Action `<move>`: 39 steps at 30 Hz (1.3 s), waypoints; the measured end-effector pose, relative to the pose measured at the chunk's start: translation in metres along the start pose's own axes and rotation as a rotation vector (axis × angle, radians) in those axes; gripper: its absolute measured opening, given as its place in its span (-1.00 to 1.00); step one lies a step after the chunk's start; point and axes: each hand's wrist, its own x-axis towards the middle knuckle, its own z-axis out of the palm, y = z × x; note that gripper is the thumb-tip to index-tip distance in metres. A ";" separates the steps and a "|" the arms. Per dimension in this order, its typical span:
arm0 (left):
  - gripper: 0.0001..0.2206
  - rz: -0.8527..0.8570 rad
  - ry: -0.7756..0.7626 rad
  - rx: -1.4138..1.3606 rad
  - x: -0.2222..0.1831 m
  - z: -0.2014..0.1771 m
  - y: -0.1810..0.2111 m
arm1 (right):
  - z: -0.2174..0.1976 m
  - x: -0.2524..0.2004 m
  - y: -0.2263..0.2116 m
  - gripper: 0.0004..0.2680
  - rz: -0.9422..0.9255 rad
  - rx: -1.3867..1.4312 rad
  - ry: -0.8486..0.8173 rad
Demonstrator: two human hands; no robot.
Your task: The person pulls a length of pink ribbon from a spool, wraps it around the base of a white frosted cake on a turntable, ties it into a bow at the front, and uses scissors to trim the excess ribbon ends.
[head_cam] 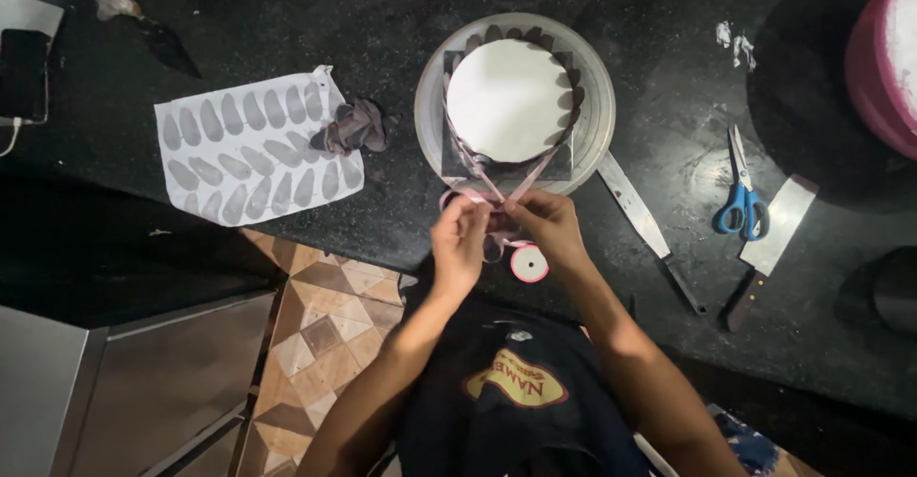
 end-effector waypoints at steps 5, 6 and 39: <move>-0.90 0.283 -0.052 0.170 0.018 0.006 0.000 | 0.000 0.001 0.013 -0.88 0.062 0.045 0.019; -0.90 0.286 -0.053 0.170 0.021 0.008 0.003 | 0.000 0.002 0.013 -0.88 0.059 0.045 0.019; -0.65 -0.478 0.408 -0.828 0.044 -0.074 0.009 | 0.002 0.005 -0.002 -0.87 0.024 -0.029 0.022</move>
